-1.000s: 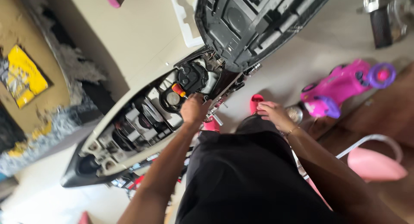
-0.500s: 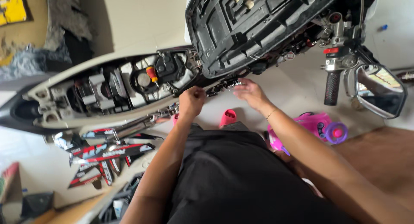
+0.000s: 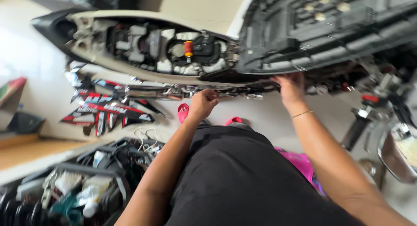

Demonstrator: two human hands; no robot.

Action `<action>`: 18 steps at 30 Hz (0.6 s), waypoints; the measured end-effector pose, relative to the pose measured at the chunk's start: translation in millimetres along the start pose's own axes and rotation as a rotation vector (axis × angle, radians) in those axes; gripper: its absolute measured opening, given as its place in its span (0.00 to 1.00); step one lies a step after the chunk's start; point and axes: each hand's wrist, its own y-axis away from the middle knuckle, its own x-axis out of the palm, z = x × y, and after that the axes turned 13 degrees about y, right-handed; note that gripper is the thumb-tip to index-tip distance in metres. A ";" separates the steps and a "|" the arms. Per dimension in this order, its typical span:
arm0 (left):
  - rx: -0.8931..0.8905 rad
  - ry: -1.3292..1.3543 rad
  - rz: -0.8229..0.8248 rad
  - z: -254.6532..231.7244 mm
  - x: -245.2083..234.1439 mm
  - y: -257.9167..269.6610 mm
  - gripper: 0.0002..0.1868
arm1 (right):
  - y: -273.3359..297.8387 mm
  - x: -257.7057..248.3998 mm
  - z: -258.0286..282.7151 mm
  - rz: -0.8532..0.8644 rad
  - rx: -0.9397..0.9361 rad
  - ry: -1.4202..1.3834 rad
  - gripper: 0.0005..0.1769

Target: The person aligns and fits a white motorcycle side fairing onto the frame, repeatedly adjusting its position and pressing along the edges to seat it. The person then reaches into the under-seat area to connect or secure internal components.

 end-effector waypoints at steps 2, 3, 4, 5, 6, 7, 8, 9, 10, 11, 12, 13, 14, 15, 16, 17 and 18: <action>-0.247 0.047 0.025 10.1 -9.5 3.8 0.11 | -16.0 -5.3 7.7 0.039 0.125 0.151 0.12; -0.165 0.065 -0.014 15.5 -14.9 4.0 0.12 | -20.2 -3.3 6.6 0.097 0.262 0.204 0.10; -0.083 0.079 -0.052 21.0 -20.3 4.8 0.13 | -19.6 -0.7 3.3 0.155 0.398 0.259 0.09; -0.001 0.091 -0.090 27.0 -26.5 6.6 0.14 | -17.8 3.6 -1.0 0.212 0.534 0.315 0.09; -0.048 0.063 -0.105 32.5 -33.3 6.5 0.13 | -11.3 11.1 -8.0 0.289 0.533 0.318 0.09; -0.095 0.036 -0.120 38.3 -41.0 6.1 0.14 | -3.0 19.5 -14.9 0.365 0.532 0.322 0.10; -0.145 0.010 -0.131 44.8 -49.7 7.2 0.15 | 6.0 30.8 -22.3 0.362 0.529 0.356 0.11; -0.154 -0.001 -0.148 51.7 -59.4 8.0 0.15 | 16.8 46.7 -31.6 0.359 0.524 0.390 0.12; -0.164 -0.009 -0.158 59.2 -67.8 9.3 0.15 | 25.6 58.9 -37.6 0.351 0.523 0.425 0.13; -0.175 -0.018 -0.168 66.7 -76.3 10.4 0.15 | 27.8 67.5 -38.8 0.288 0.515 0.348 0.17; -0.164 0.027 -0.165 74.4 -86.8 10.7 0.18 | 28.2 75.6 -38.5 0.219 0.506 0.264 0.22; -0.153 0.072 -0.162 81.8 -97.7 10.4 0.22 | 26.1 84.9 -37.5 0.151 0.495 0.179 0.27; -0.137 0.116 -0.155 88.7 -109.4 7.8 0.26 | 22.8 87.6 -31.6 0.150 0.365 0.126 0.18; -0.160 0.118 -0.149 95.3 -120.3 6.0 0.26 | 17.7 83.4 -21.2 0.146 0.234 0.075 0.12; -0.180 0.118 -0.139 101.4 -131.2 4.1 0.26 | 12.4 78.0 -10.5 0.060 0.174 0.160 0.13; -0.201 0.117 -0.128 106.9 -142.2 1.9 0.27 | 8.3 74.7 -2.5 -0.025 0.113 0.243 0.15; -0.186 0.090 -0.107 111.2 -155.1 -3.3 0.27 | 6.4 68.3 6.7 -0.006 -0.021 0.289 0.18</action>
